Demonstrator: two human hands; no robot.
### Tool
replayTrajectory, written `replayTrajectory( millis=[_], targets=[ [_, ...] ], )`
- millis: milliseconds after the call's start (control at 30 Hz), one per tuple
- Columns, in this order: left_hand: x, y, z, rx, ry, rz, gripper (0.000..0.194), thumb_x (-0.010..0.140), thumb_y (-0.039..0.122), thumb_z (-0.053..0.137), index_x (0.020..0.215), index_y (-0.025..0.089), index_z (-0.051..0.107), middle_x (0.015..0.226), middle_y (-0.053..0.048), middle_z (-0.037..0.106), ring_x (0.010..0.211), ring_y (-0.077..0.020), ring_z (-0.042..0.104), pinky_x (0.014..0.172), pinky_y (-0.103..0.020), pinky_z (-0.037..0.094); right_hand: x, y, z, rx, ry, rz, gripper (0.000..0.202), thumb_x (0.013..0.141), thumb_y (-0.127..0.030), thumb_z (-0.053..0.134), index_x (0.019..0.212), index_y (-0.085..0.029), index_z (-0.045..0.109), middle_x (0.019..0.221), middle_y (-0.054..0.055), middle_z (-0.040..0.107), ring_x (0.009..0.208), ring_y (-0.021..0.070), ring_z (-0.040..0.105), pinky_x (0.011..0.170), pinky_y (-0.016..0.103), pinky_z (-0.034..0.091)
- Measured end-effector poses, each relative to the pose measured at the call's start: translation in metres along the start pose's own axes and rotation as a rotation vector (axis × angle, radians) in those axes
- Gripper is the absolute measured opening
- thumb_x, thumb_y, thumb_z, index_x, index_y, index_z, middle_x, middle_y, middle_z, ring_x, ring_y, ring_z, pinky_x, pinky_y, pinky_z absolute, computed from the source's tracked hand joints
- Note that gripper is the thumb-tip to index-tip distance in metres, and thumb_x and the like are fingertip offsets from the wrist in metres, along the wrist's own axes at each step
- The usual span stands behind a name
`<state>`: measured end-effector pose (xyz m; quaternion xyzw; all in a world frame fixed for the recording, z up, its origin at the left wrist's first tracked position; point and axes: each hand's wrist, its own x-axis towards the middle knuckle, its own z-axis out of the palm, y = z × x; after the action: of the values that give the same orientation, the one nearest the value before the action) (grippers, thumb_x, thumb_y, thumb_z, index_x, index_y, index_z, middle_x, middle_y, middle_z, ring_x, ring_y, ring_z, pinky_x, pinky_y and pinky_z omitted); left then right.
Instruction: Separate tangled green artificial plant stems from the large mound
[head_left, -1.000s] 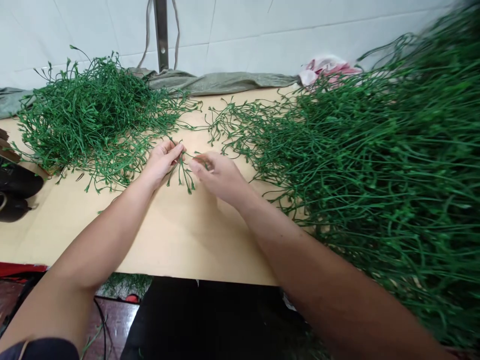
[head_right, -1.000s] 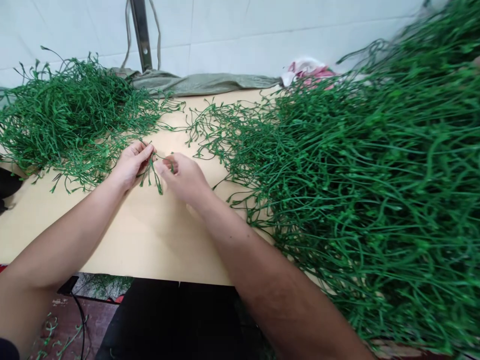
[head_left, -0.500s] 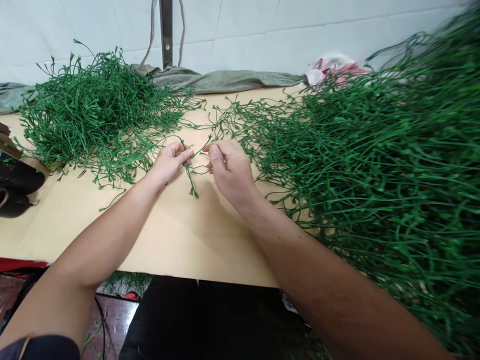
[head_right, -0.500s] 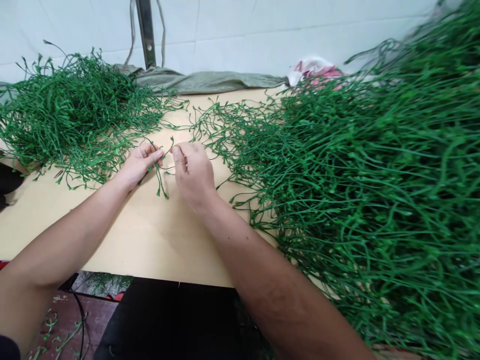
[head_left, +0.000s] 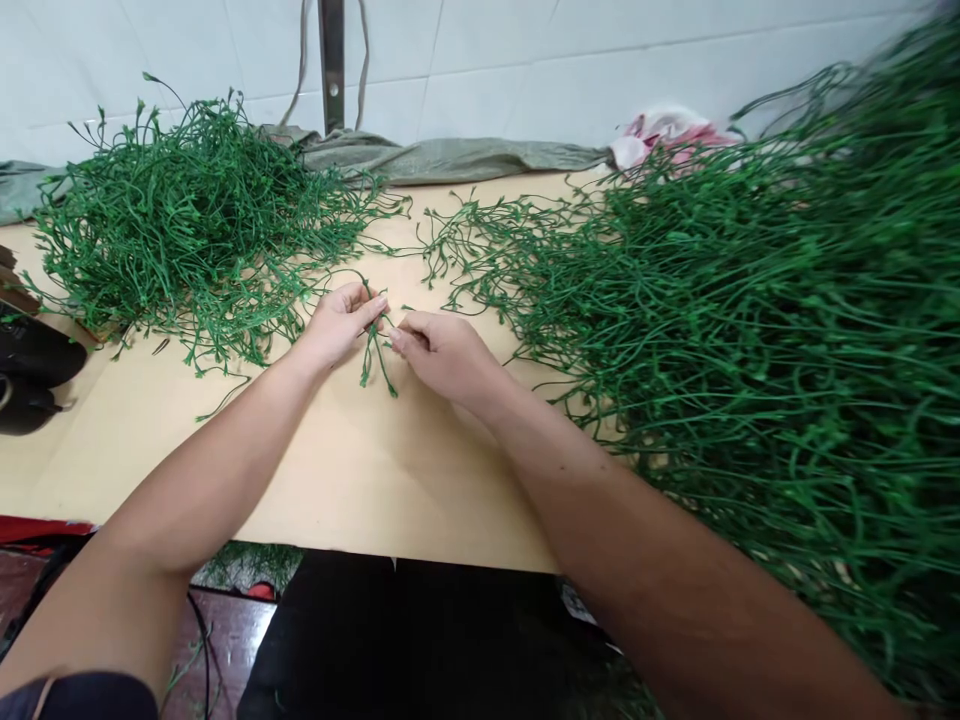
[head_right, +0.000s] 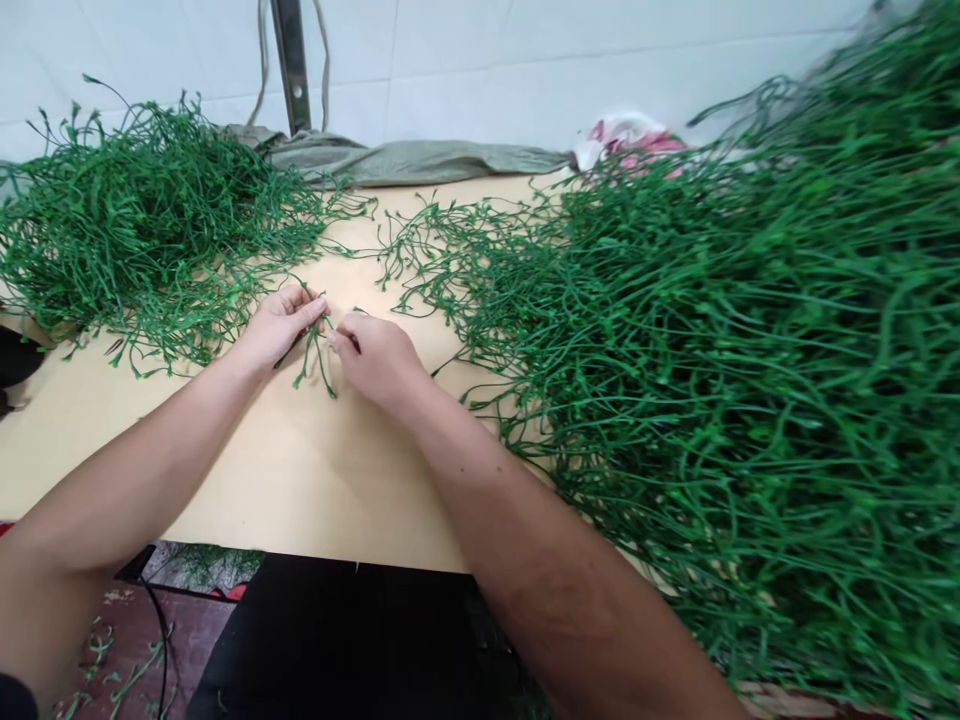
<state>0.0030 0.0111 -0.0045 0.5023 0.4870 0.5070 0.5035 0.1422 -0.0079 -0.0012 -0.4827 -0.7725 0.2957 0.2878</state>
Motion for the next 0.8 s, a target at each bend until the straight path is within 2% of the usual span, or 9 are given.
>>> replayTrajectory(
  millis=[167, 233, 367, 400, 467, 533, 667, 733, 800],
  targets=[
    [0.004, 0.002, 0.003, 0.065, 0.011, -0.033, 0.023, 0.078, 0.005, 0.054, 0.057, 0.013, 0.046, 0.052, 0.004, 0.05, 0.048, -0.0046, 0.045, 0.056, -0.02, 0.035, -0.001, -0.003, -0.003, -0.04, 0.052, -0.116, 0.026, 0.08, -0.022, 0.042, 0.055, -0.02, 0.033, 0.051, -0.002, 0.033, 0.053, 0.0109, 0.031, 0.055, 0.025, 0.023],
    [0.007, 0.003, 0.003, 0.112, 0.076, -0.035, 0.024, 0.078, 0.005, 0.053, 0.057, 0.013, 0.046, 0.05, 0.005, 0.047, 0.046, -0.0042, 0.041, 0.053, -0.019, 0.034, -0.006, -0.009, -0.002, -0.08, 0.075, -0.168, 0.026, 0.08, -0.022, 0.04, 0.056, -0.02, 0.031, 0.052, -0.001, 0.035, 0.054, 0.0117, 0.032, 0.056, 0.026, 0.024],
    [0.012, 0.005, -0.009, 0.057, 0.354, -0.093, 0.024, 0.085, 0.011, 0.044, 0.062, 0.016, 0.042, 0.048, 0.007, 0.039, 0.04, -0.004, 0.036, 0.047, -0.018, 0.031, -0.023, -0.035, 0.01, -0.061, -0.09, -0.393, 0.023, 0.08, -0.02, 0.037, 0.059, -0.02, 0.031, 0.059, 0.002, 0.042, 0.06, 0.0132, 0.038, 0.06, 0.026, 0.028],
    [0.013, 0.006, -0.013, 0.016, 0.372, -0.112, 0.023, 0.087, 0.014, 0.042, 0.064, 0.016, 0.042, 0.048, 0.007, 0.039, 0.039, -0.0041, 0.036, 0.046, -0.018, 0.032, -0.026, -0.041, 0.014, -0.051, -0.139, -0.454, 0.023, 0.082, -0.021, 0.037, 0.059, -0.02, 0.031, 0.06, 0.002, 0.043, 0.062, 0.0134, 0.039, 0.061, 0.027, 0.029],
    [0.012, 0.006, -0.019, -0.061, 0.317, -0.122, 0.021, 0.088, 0.018, 0.042, 0.067, 0.017, 0.043, 0.049, 0.007, 0.041, 0.039, -0.0042, 0.038, 0.045, -0.018, 0.033, -0.027, -0.045, 0.02, -0.03, -0.155, -0.494, 0.025, 0.084, -0.024, 0.037, 0.06, -0.02, 0.032, 0.061, 0.002, 0.043, 0.063, 0.0134, 0.039, 0.062, 0.027, 0.03],
    [0.01, 0.006, -0.021, -0.106, 0.229, -0.098, 0.02, 0.087, 0.02, 0.046, 0.067, 0.016, 0.045, 0.051, 0.006, 0.046, 0.041, -0.0035, 0.04, 0.045, -0.016, 0.034, -0.021, -0.038, 0.019, 0.019, -0.055, -0.387, 0.024, 0.084, -0.024, 0.038, 0.06, -0.02, 0.035, 0.062, 0.001, 0.043, 0.062, 0.0129, 0.039, 0.062, 0.027, 0.03],
    [0.007, 0.005, -0.017, -0.152, 0.144, -0.084, 0.019, 0.085, 0.02, 0.05, 0.067, 0.014, 0.047, 0.056, 0.003, 0.053, 0.044, -0.0015, 0.041, 0.045, -0.013, 0.033, -0.003, -0.005, 0.005, 0.187, 0.202, 0.039, 0.018, 0.084, -0.022, 0.042, 0.066, -0.019, 0.046, 0.055, -0.003, 0.036, 0.053, 0.0105, 0.034, 0.054, 0.026, 0.027],
    [0.006, 0.005, -0.015, -0.166, 0.141, -0.087, 0.019, 0.085, 0.022, 0.051, 0.068, 0.014, 0.047, 0.058, 0.003, 0.055, 0.046, -0.0012, 0.043, 0.047, -0.013, 0.034, 0.003, 0.007, 0.001, 0.247, 0.222, 0.163, 0.013, 0.084, -0.023, 0.043, 0.074, -0.018, 0.051, 0.051, -0.005, 0.031, 0.048, 0.0096, 0.028, 0.05, 0.026, 0.023],
    [0.005, 0.005, -0.013, -0.176, 0.143, -0.077, 0.018, 0.084, 0.025, 0.053, 0.07, 0.014, 0.048, 0.061, 0.003, 0.057, 0.048, -0.0011, 0.045, 0.049, -0.012, 0.036, 0.005, 0.012, 0.002, 0.252, 0.203, 0.165, 0.011, 0.083, -0.025, 0.046, 0.084, -0.017, 0.053, 0.05, -0.007, 0.029, 0.047, 0.0094, 0.028, 0.05, 0.026, 0.023]
  ],
)
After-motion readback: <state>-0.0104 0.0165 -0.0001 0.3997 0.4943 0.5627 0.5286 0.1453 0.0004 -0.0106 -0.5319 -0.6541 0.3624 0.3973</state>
